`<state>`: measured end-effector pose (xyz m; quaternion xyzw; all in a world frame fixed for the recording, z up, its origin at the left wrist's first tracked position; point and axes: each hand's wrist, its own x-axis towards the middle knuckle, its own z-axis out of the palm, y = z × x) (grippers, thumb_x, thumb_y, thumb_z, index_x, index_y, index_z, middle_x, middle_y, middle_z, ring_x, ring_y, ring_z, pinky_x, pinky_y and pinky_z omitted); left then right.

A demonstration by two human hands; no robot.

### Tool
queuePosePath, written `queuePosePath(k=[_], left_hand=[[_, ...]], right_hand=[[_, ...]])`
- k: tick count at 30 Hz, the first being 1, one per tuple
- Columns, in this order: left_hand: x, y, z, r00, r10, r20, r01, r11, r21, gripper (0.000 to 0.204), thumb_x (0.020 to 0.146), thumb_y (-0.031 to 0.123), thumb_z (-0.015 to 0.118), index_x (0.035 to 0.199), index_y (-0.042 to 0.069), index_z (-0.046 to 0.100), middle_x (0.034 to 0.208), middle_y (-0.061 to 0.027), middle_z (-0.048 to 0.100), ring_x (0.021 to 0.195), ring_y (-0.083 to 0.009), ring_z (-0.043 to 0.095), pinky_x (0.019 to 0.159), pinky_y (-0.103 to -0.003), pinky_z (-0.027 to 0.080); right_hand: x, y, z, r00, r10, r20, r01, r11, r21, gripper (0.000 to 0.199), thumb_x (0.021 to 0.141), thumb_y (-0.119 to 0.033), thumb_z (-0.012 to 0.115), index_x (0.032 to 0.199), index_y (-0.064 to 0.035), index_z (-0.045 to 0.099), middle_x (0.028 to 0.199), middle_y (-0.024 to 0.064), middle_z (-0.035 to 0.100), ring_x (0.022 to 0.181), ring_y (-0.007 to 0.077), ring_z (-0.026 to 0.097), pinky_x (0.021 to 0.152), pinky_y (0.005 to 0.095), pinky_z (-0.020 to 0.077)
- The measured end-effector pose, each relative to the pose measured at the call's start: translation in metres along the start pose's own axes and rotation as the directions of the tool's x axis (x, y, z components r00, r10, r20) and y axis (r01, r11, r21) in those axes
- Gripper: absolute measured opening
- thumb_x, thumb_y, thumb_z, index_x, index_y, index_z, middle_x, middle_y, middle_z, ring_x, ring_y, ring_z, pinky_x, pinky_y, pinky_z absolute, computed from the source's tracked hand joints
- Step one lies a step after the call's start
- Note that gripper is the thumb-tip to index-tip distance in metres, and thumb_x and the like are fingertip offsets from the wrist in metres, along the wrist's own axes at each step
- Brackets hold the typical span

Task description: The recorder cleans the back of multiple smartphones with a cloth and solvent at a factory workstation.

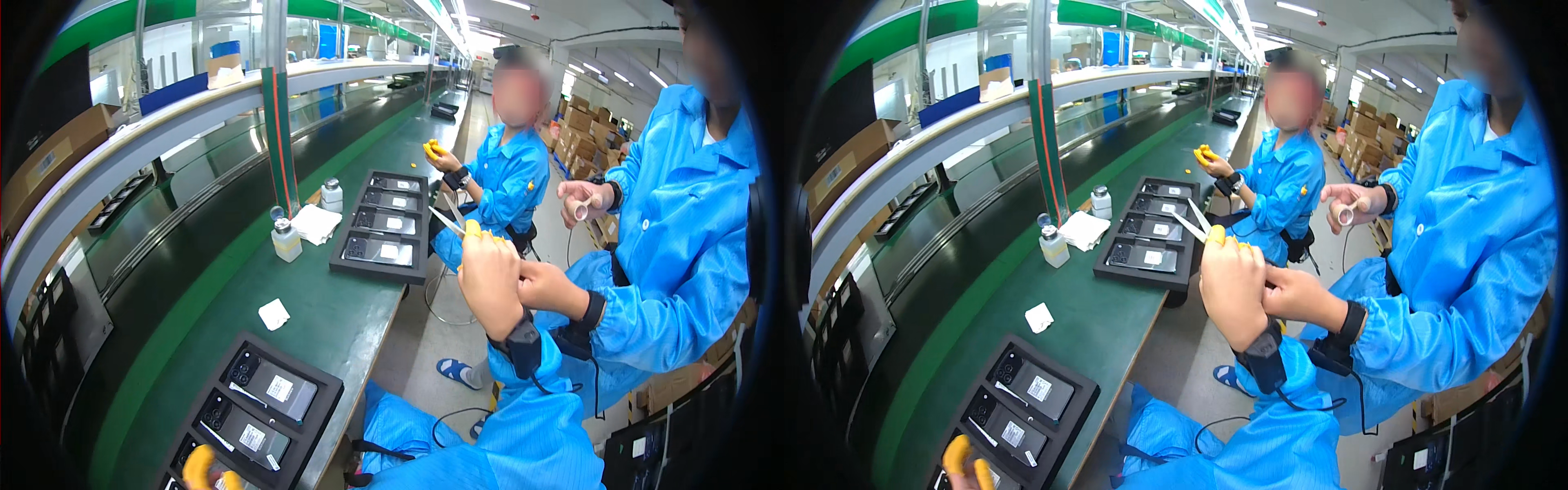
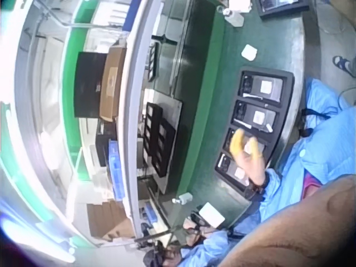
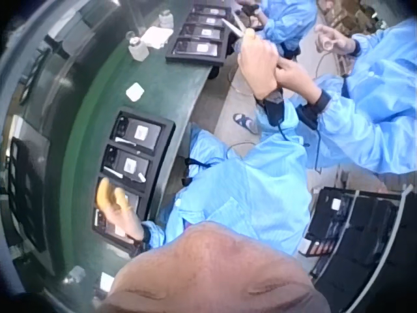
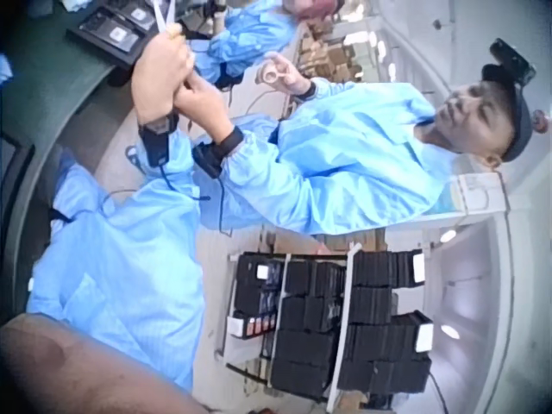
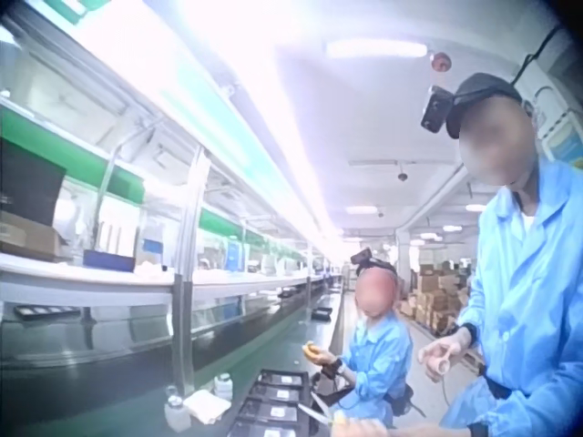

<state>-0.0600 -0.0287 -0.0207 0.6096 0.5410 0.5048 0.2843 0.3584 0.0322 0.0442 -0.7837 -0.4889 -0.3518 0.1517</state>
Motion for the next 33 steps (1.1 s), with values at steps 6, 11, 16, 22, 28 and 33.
queuePosePath(k=[6, 11, 16, 22, 28, 33], left_hand=[[0.014, 0.028, 0.065, 0.889, -0.004, 0.459, 0.199, 0.905, -0.377, 0.033, 0.092, 0.009, 0.058, 0.123, -0.002, 0.054, 0.121, -0.0122, 0.058, 0.114, -0.0211, 0.053, 0.096, -0.034, 0.042], [0.018, 0.008, 0.139, 0.831, 0.172, 0.529, 0.279, 0.694, -0.664, 0.067, 0.095, 0.047, 0.049, 0.139, -0.003, 0.037, 0.138, -0.0174, 0.045, 0.125, -0.0269, 0.048, 0.103, -0.039, 0.04], [0.016, 0.026, 0.171, 0.872, 0.084, 0.482, 0.422, 0.371, -0.827, 0.059, 0.102, 0.046, 0.031, 0.137, -0.001, 0.04, 0.135, -0.0181, 0.049, 0.12, -0.0276, 0.051, 0.105, -0.04, 0.038], [0.024, 0.025, 0.18, 0.92, 0.029, 0.39, 0.375, 0.222, -0.9, 0.052, 0.101, 0.043, 0.037, 0.132, 0.002, 0.045, 0.128, -0.0195, 0.054, 0.116, -0.031, 0.054, 0.098, -0.048, 0.045], [0.012, 0.046, 0.197, 0.841, 0.178, 0.511, 0.447, 0.304, -0.841, 0.054, 0.101, 0.045, 0.033, 0.132, 0.002, 0.046, 0.125, -0.0201, 0.057, 0.117, -0.034, 0.055, 0.099, -0.05, 0.043], [0.002, 0.078, 0.217, 0.67, 0.342, 0.659, 0.53, 0.401, -0.747, 0.053, 0.101, 0.038, 0.04, 0.138, 0.0, 0.038, 0.132, -0.0201, 0.052, 0.121, -0.0299, 0.051, 0.106, -0.04, 0.036]], right_hand=[[-0.042, -0.037, -0.037, 0.918, -0.309, -0.248, 0.377, 0.873, 0.31, 0.038, 0.063, -0.008, 0.063, 0.1, -0.0025, 0.069, 0.077, 0.0135, 0.063, 0.076, 0.0321, 0.059, 0.072, 0.0403, 0.0488], [-0.099, -0.099, -0.059, 0.827, -0.53, -0.189, 0.475, 0.477, 0.74, 0.038, 0.071, -0.015, 0.062, 0.106, -0.0012, 0.066, 0.084, 0.0067, 0.067, 0.072, 0.0198, 0.064, 0.075, 0.036, 0.0511], [-0.132, -0.112, -0.049, 0.822, -0.56, -0.103, 0.442, 0.515, 0.734, 0.043, 0.073, -0.012, 0.059, 0.112, 0.0054, 0.06, 0.088, 0.0096, 0.064, 0.083, 0.0234, 0.064, 0.085, 0.0375, 0.0488], [-0.153, -0.085, -0.05, 0.905, -0.359, -0.23, 0.409, 0.578, 0.706, 0.052, 0.069, -0.01, 0.07, 0.117, 0.0041, 0.056, 0.12, 0.018, 0.054, 0.11, 0.0352, 0.053, 0.094, 0.0449, 0.0435], [-0.171, -0.054, -0.051, 0.936, -0.314, 0.159, 0.099, 0.667, 0.738, 0.049, 0.075, -0.013, 0.071, 0.117, 0.0049, 0.054, 0.12, 0.0195, 0.053, 0.111, 0.0366, 0.051, 0.094, 0.0413, 0.0427], [-0.169, -0.005, -0.045, 0.949, -0.266, 0.168, 0.059, 0.675, 0.736, 0.049, 0.072, -0.016, 0.074, 0.113, 0.0058, 0.057, 0.108, 0.0197, 0.061, 0.095, 0.0358, 0.06, 0.081, 0.0396, 0.0506]])
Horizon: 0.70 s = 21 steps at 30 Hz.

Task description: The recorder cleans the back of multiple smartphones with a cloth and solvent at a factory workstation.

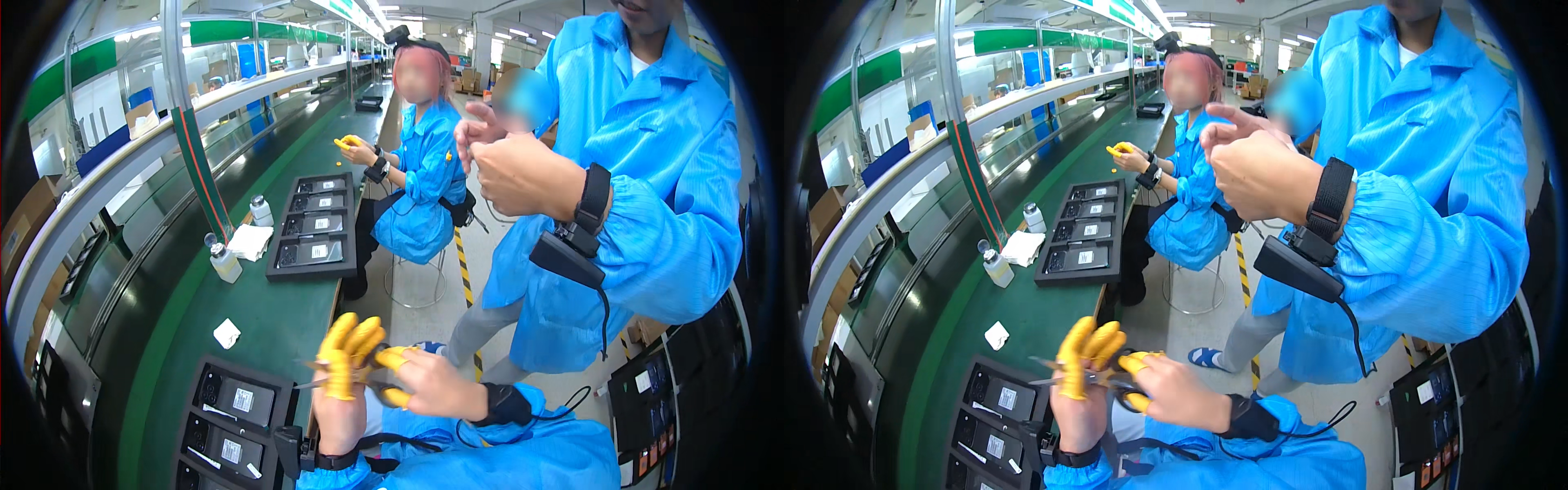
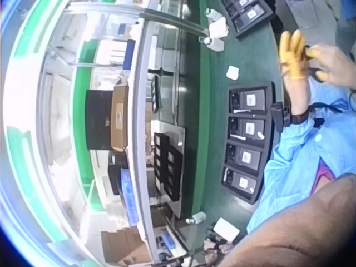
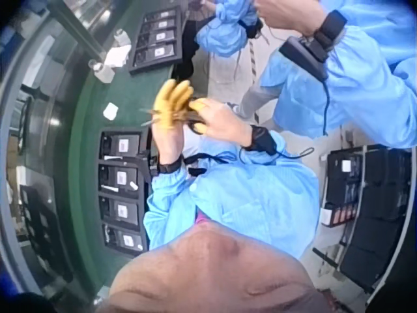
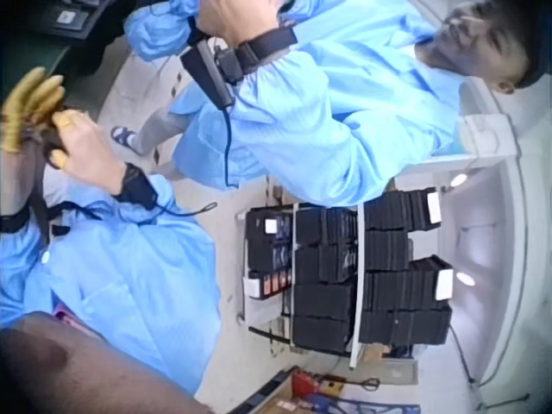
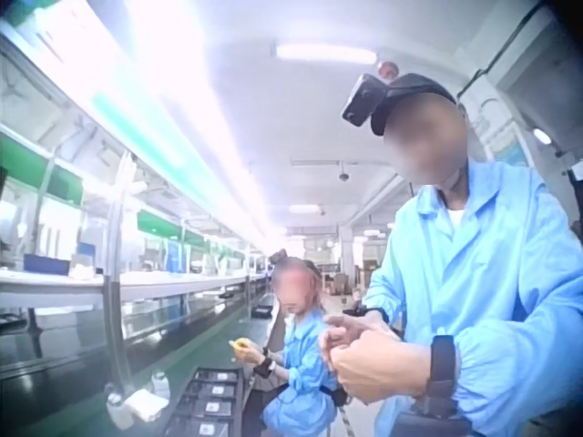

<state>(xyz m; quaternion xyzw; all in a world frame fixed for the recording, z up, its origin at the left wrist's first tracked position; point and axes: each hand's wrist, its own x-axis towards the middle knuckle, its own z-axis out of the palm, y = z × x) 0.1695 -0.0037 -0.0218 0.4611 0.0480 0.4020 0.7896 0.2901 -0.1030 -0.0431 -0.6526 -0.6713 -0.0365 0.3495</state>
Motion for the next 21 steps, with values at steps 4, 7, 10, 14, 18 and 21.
queuePosePath(k=[4, 7, 10, 14, 18, 21], left_hand=[[-0.002, -0.01, -0.009, 0.979, -0.192, 0.066, 0.158, 0.924, 0.349, 0.06, 0.09, 0.009, 0.064, 0.142, 0.003, 0.035, 0.142, -0.012, 0.04, 0.128, -0.0209, 0.041, 0.107, -0.033, 0.033], [-0.004, -0.018, -0.02, 0.999, -0.037, -0.005, 0.032, 0.76, 0.649, 0.052, 0.084, 0.012, 0.069, 0.131, 0.001, 0.049, 0.137, -0.013, 0.046, 0.122, -0.0233, 0.046, 0.103, -0.034, 0.035], [-0.013, -0.039, -0.044, 0.987, 0.159, -0.003, -0.06, 0.387, 0.92, 0.043, 0.08, 0.017, 0.07, 0.118, 0.001, 0.058, 0.134, -0.0179, 0.047, 0.123, -0.0354, 0.045, 0.1, -0.041, 0.034], [-0.025, -0.06, -0.068, 0.974, 0.214, -0.073, 0.047, 0.123, 0.991, 0.046, 0.079, 0.021, 0.069, 0.118, 0.001, 0.057, 0.137, -0.0202, 0.043, 0.132, -0.0382, 0.032, 0.103, -0.051, 0.024], [-0.032, -0.061, -0.085, 0.973, 0.191, -0.128, 0.109, 0.107, 0.988, 0.044, 0.079, 0.021, 0.069, 0.117, 0.001, 0.058, 0.135, -0.0204, 0.043, 0.131, -0.0368, 0.033, 0.103, -0.05, 0.023], [-0.031, -0.057, -0.091, 0.971, 0.144, -0.192, 0.168, 0.163, 0.972, 0.042, 0.079, 0.021, 0.069, 0.115, 0.001, 0.06, 0.134, -0.0195, 0.045, 0.129, -0.035, 0.036, 0.102, -0.05, 0.024]], right_hand=[[-0.014, 0.041, -0.043, 0.821, 0.548, 0.161, -0.571, 0.778, 0.263, 0.037, 0.078, -0.018, 0.072, 0.11, -0.0026, 0.061, 0.095, 0.0109, 0.065, 0.085, 0.0174, 0.064, 0.072, 0.0301, 0.0516], [-0.054, 0.094, -0.058, 0.823, 0.491, 0.286, -0.438, 0.227, 0.87, 0.047, 0.089, -0.031, 0.064, 0.12, 0.0004, 0.05, 0.105, 0.01, 0.059, 0.078, 0.014, 0.055, 0.062, 0.0255, 0.044], [-0.06, 0.101, -0.071, 0.845, 0.354, 0.401, -0.337, -0.23, 0.913, 0.067, 0.084, -0.055, 0.06, 0.12, 0.0003, 0.048, 0.105, 0.0119, 0.056, 0.078, 0.0164, 0.051, 0.057, 0.0253, 0.0392], [-0.058, 0.129, -0.058, 0.922, 0.262, 0.285, -0.175, -0.373, 0.911, 0.091, 0.073, -0.078, 0.052, 0.119, 0.0008, 0.048, 0.101, 0.0117, 0.053, 0.075, 0.0198, 0.047, 0.055, 0.0269, 0.0367], [-0.053, 0.128, -0.053, 0.949, 0.219, 0.228, -0.154, -0.31, 0.938, 0.085, 0.073, -0.074, 0.056, 0.114, -0.0007, 0.048, 0.098, 0.0099, 0.052, 0.075, 0.0186, 0.048, 0.053, 0.0251, 0.0359], [-0.048, 0.118, -0.057, 0.931, 0.279, 0.236, -0.183, -0.203, 0.962, 0.085, 0.073, -0.077, 0.055, 0.112, -0.002, 0.049, 0.096, 0.0074, 0.053, 0.075, 0.0153, 0.048, 0.052, 0.0233, 0.0347]])
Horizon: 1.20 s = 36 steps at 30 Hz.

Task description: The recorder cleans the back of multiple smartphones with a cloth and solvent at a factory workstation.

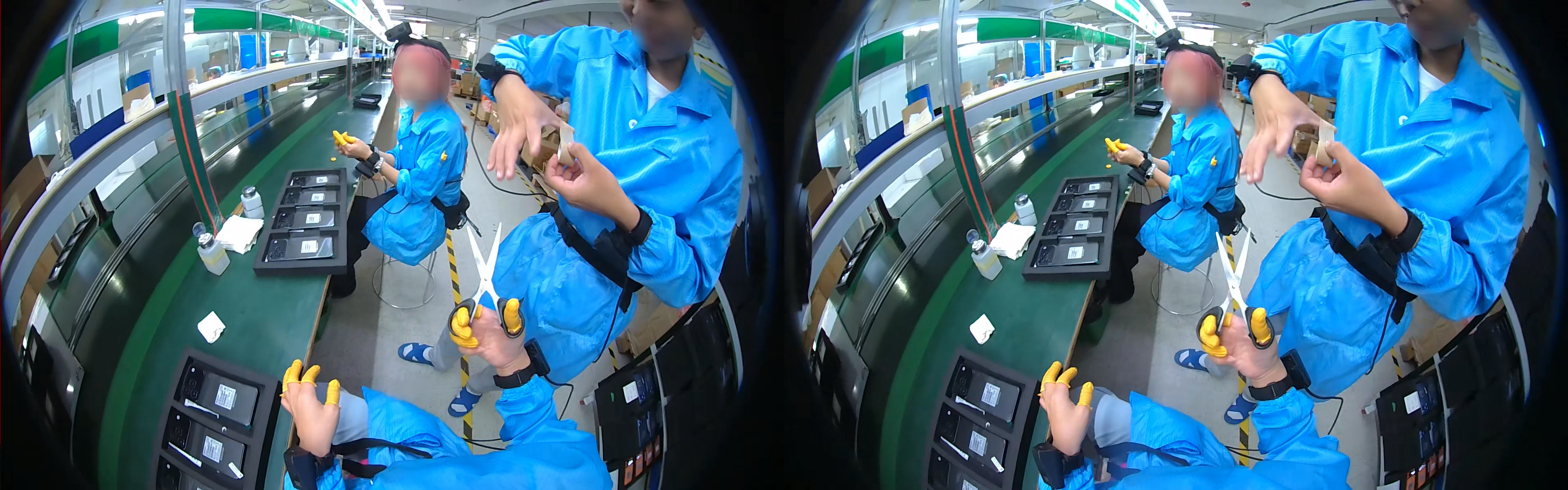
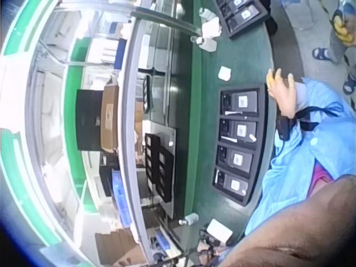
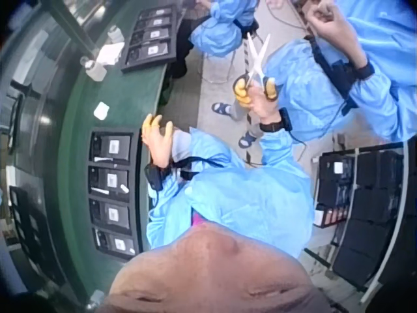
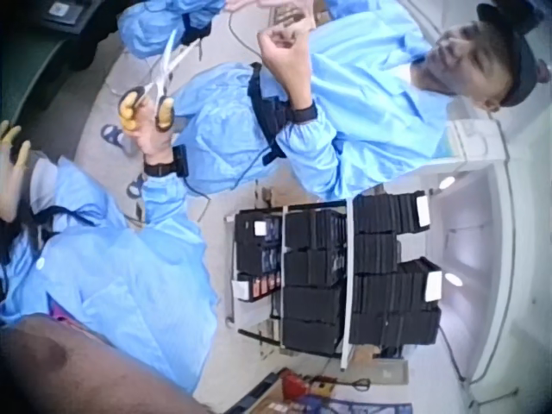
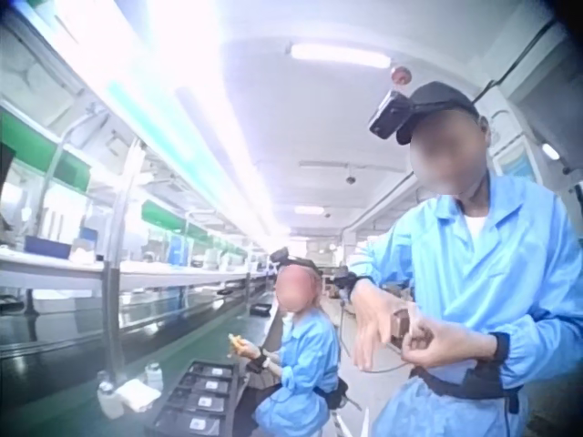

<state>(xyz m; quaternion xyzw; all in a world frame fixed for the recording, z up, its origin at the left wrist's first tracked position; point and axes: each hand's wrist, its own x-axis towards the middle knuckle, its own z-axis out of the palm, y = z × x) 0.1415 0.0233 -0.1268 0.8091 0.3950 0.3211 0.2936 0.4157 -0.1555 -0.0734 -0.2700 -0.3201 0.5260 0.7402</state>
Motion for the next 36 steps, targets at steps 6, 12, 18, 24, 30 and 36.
queuePosePath(k=[6, 12, 18, 24, 30, 36], left_hand=[[0.011, -0.007, -0.002, 0.997, 0.005, -0.079, -0.009, 0.999, -0.053, 0.027, 0.077, 0.01, 0.07, 0.101, 0.0, 0.066, 0.126, -0.0162, 0.053, 0.118, -0.0324, 0.046, 0.098, -0.043, 0.031], [0.007, -0.009, 0.006, 0.992, 0.106, -0.063, -0.102, 0.992, 0.071, 0.026, 0.078, 0.011, 0.069, 0.102, 0.0, 0.065, 0.127, -0.0144, 0.052, 0.122, -0.0319, 0.043, 0.099, -0.044, 0.029], [0.013, -0.011, 0.0, 0.996, 0.088, 0.006, -0.088, 0.995, -0.043, 0.028, 0.076, 0.013, 0.069, 0.1, 0.0, 0.065, 0.128, -0.0175, 0.051, 0.125, -0.0339, 0.039, 0.1, -0.045, 0.027], [0.006, -0.025, 0.001, 0.984, 0.177, -0.031, -0.177, 0.984, -0.016, 0.028, 0.075, 0.014, 0.072, 0.099, 0.001, 0.066, 0.126, -0.0177, 0.053, 0.122, -0.0335, 0.044, 0.102, -0.045, 0.029], [0.011, -0.034, 0.003, 0.974, 0.222, -0.038, -0.223, 0.975, -0.011, 0.034, 0.065, 0.017, 0.078, 0.095, 0.002, 0.069, 0.124, -0.0222, 0.053, 0.121, -0.0356, 0.045, 0.102, -0.047, 0.03], [0.011, -0.011, -0.016, 0.941, 0.335, -0.042, -0.332, 0.941, 0.07, 0.025, 0.08, 0.017, 0.069, 0.099, 0.002, 0.066, 0.121, -0.021, 0.058, 0.115, -0.0375, 0.051, 0.099, -0.044, 0.039]], right_hand=[[-0.001, -0.034, 0.053, 0.966, -0.168, -0.198, 0.077, 0.913, -0.4, 0.069, 0.087, -0.069, 0.043, 0.111, -0.0051, 0.054, 0.093, 0.005, 0.06, 0.068, 0.0092, 0.048, 0.051, 0.02, 0.0304], [-0.029, -0.046, 0.079, 0.907, -0.267, -0.324, 0.101, 0.888, -0.449, 0.043, 0.097, -0.042, 0.046, 0.117, -0.0047, 0.053, 0.098, 0.0064, 0.062, 0.068, 0.0063, 0.049, 0.048, 0.0167, 0.0295], [0.031, -0.042, 0.051, 0.876, -0.37, -0.309, 0.234, 0.887, -0.399, 0.036, 0.097, -0.036, 0.049, 0.119, -0.0076, 0.052, 0.099, 0.0049, 0.063, 0.071, 0.0065, 0.052, 0.048, 0.018, 0.0299], [0.104, -0.051, 0.039, 0.782, -0.62, -0.064, 0.574, 0.758, -0.31, 0.059, 0.093, -0.064, 0.035, 0.106, -0.0084, 0.052, 0.09, 0.0034, 0.059, 0.066, 0.0099, 0.048, 0.049, 0.0212, 0.0304], [0.132, -0.051, 0.046, 0.809, -0.586, -0.042, 0.56, 0.791, -0.247, 0.068, 0.088, -0.072, 0.033, 0.105, -0.0087, 0.049, 0.093, 0.0049, 0.054, 0.067, 0.0125, 0.047, 0.049, 0.0233, 0.0328], [0.151, -0.062, 0.03, 0.733, -0.68, -0.023, 0.672, 0.729, -0.133, 0.059, 0.094, -0.061, 0.034, 0.108, -0.0052, 0.05, 0.091, 0.005, 0.056, 0.069, 0.0121, 0.05, 0.049, 0.0231, 0.0348]])
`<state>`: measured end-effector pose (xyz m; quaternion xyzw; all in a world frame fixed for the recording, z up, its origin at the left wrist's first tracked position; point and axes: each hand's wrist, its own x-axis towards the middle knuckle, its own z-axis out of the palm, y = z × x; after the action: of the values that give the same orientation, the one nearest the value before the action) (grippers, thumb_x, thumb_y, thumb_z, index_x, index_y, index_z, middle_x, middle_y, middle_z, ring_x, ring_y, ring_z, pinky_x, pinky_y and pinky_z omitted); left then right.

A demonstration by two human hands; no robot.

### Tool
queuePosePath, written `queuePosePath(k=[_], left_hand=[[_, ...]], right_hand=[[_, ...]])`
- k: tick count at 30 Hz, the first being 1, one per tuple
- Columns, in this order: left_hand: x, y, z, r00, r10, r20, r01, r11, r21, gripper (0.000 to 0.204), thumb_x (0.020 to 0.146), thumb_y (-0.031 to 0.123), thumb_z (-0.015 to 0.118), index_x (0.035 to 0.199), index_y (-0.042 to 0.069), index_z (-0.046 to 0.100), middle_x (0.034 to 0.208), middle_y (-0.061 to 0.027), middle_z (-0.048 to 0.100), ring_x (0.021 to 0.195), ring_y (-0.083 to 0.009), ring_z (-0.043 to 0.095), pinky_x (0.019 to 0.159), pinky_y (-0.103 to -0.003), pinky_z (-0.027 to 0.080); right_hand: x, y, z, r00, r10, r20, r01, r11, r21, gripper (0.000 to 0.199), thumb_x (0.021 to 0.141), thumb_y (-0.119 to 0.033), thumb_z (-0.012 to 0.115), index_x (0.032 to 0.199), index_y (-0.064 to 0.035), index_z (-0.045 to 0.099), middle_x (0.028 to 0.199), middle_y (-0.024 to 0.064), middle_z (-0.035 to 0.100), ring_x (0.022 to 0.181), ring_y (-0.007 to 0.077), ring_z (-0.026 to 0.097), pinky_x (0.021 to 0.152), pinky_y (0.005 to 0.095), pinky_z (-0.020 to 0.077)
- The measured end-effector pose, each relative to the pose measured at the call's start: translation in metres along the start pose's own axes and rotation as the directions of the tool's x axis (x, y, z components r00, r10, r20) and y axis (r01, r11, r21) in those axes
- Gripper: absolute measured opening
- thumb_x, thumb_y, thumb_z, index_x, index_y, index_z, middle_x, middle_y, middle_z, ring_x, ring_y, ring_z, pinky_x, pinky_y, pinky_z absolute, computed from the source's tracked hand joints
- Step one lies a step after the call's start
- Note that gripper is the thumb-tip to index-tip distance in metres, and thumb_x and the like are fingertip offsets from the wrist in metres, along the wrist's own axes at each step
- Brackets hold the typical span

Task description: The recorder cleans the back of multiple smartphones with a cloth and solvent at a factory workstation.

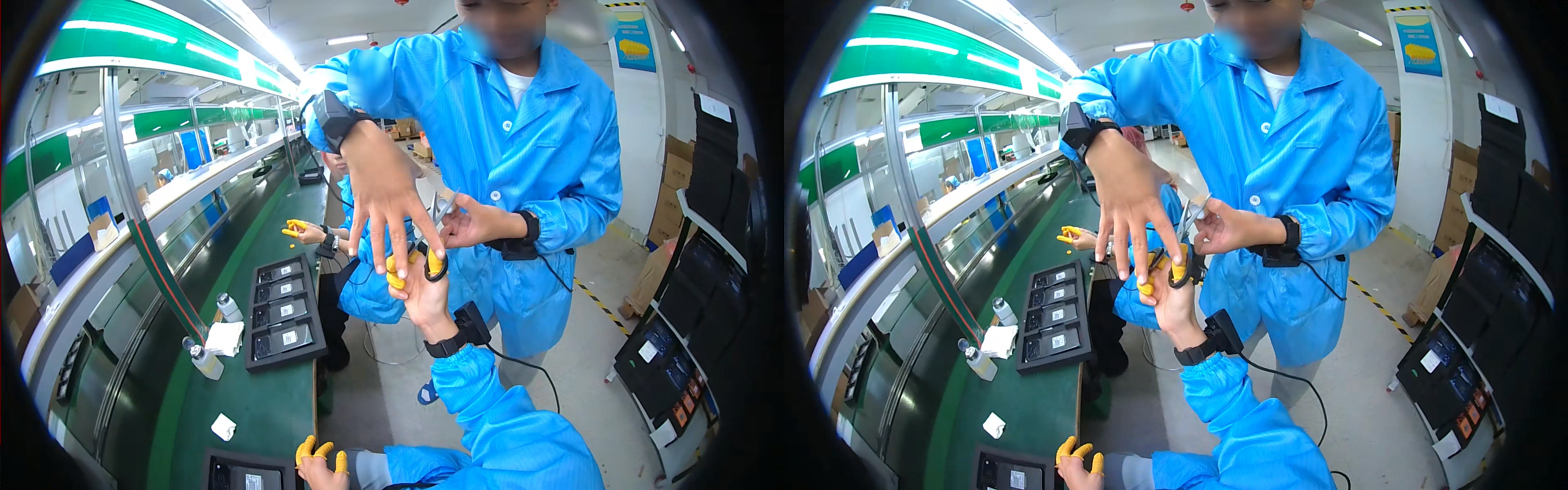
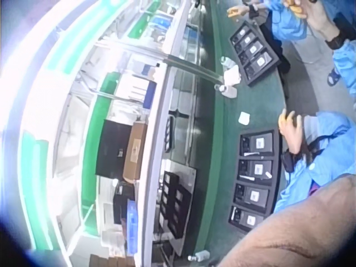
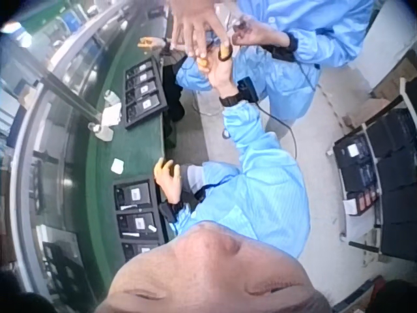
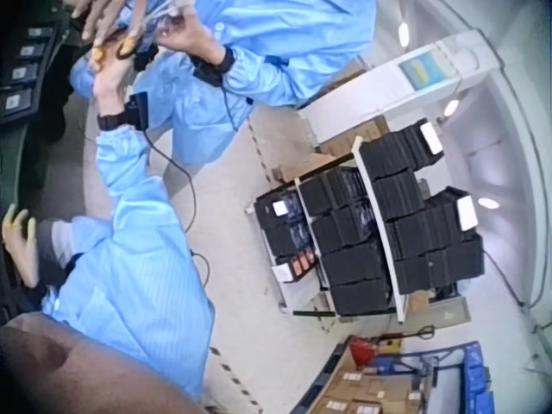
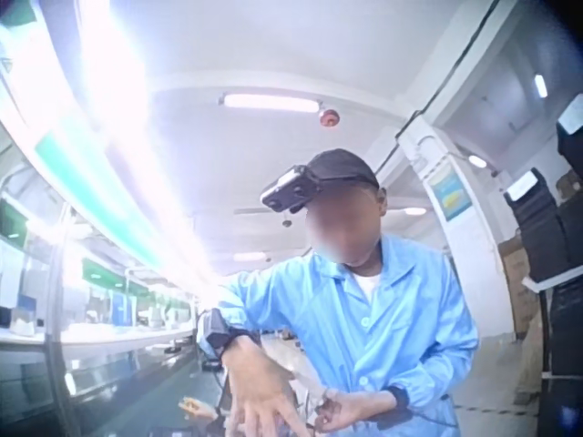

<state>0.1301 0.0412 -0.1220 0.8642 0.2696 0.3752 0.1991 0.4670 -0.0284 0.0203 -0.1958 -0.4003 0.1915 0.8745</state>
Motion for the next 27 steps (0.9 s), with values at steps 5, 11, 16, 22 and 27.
queuePosePath(k=[5, 11, 16, 22, 27], left_hand=[[0.002, 0.0, -0.002, 1.0, 0.0, 0.019, 0.0, 1.0, -0.001, 0.025, 0.08, 0.017, 0.069, 0.1, 0.002, 0.066, 0.121, -0.0211, 0.058, 0.115, -0.0375, 0.051, 0.099, -0.044, 0.039], [-0.005, -0.009, 0.005, 0.999, -0.026, 0.033, 0.026, 1.0, -0.001, 0.026, 0.081, 0.018, 0.069, 0.101, 0.002, 0.066, 0.123, -0.0212, 0.056, 0.117, -0.0371, 0.05, 0.1, -0.044, 0.039], [-0.011, -0.029, 0.015, 0.999, 0.02, 0.034, -0.019, 0.999, -0.031, 0.026, 0.082, 0.02, 0.068, 0.101, 0.003, 0.066, 0.124, -0.021, 0.056, 0.118, -0.0368, 0.049, 0.101, -0.044, 0.038], [-0.011, -0.029, 0.015, 0.999, 0.037, 0.029, -0.036, 0.999, -0.018, 0.027, 0.081, 0.019, 0.068, 0.102, 0.002, 0.066, 0.124, -0.021, 0.055, 0.119, -0.0367, 0.049, 0.101, -0.044, 0.038], [-0.01, -0.029, 0.016, 0.998, 0.042, 0.04, -0.042, 0.999, -0.019, 0.027, 0.081, 0.019, 0.069, 0.103, 0.003, 0.066, 0.125, -0.0206, 0.055, 0.118, -0.0367, 0.049, 0.1, -0.045, 0.038]], right_hand=[[0.015, 0.004, -0.002, 0.999, -0.01, 0.038, 0.01, 1.0, -0.001, 0.057, 0.097, -0.057, 0.032, 0.112, -0.0049, 0.049, 0.092, 0.0044, 0.058, 0.068, 0.0121, 0.053, 0.047, 0.0227, 0.036], [0.029, 0.0, 0.001, 0.989, -0.076, -0.125, 0.071, 0.997, -0.043, 0.057, 0.097, -0.057, 0.03, 0.114, -0.0064, 0.049, 0.094, 0.0049, 0.058, 0.07, 0.0134, 0.056, 0.046, 0.0229, 0.0377], [0.033, -0.001, 0.011, 0.976, -0.105, -0.192, 0.093, 0.993, -0.072, 0.056, 0.097, -0.056, 0.031, 0.116, -0.0067, 0.048, 0.1, 0.0058, 0.058, 0.076, 0.0152, 0.058, 0.047, 0.0256, 0.041], [0.043, -0.003, -0.019, 0.994, -0.088, -0.068, 0.093, 0.993, 0.075, 0.053, 0.1, -0.049, 0.029, 0.129, -0.0063, 0.042, 0.115, 0.0088, 0.056, 0.099, 0.0228, 0.06, 0.07, 0.0372, 0.0537], [0.044, -0.003, -0.019, 0.965, -0.129, -0.227, 0.126, 0.992, -0.028, 0.055, 0.099, -0.051, 0.032, 0.132, -0.0087, 0.041, 0.119, 0.008, 0.055, 0.106, 0.0234, 0.058, 0.079, 0.0384, 0.0532]])
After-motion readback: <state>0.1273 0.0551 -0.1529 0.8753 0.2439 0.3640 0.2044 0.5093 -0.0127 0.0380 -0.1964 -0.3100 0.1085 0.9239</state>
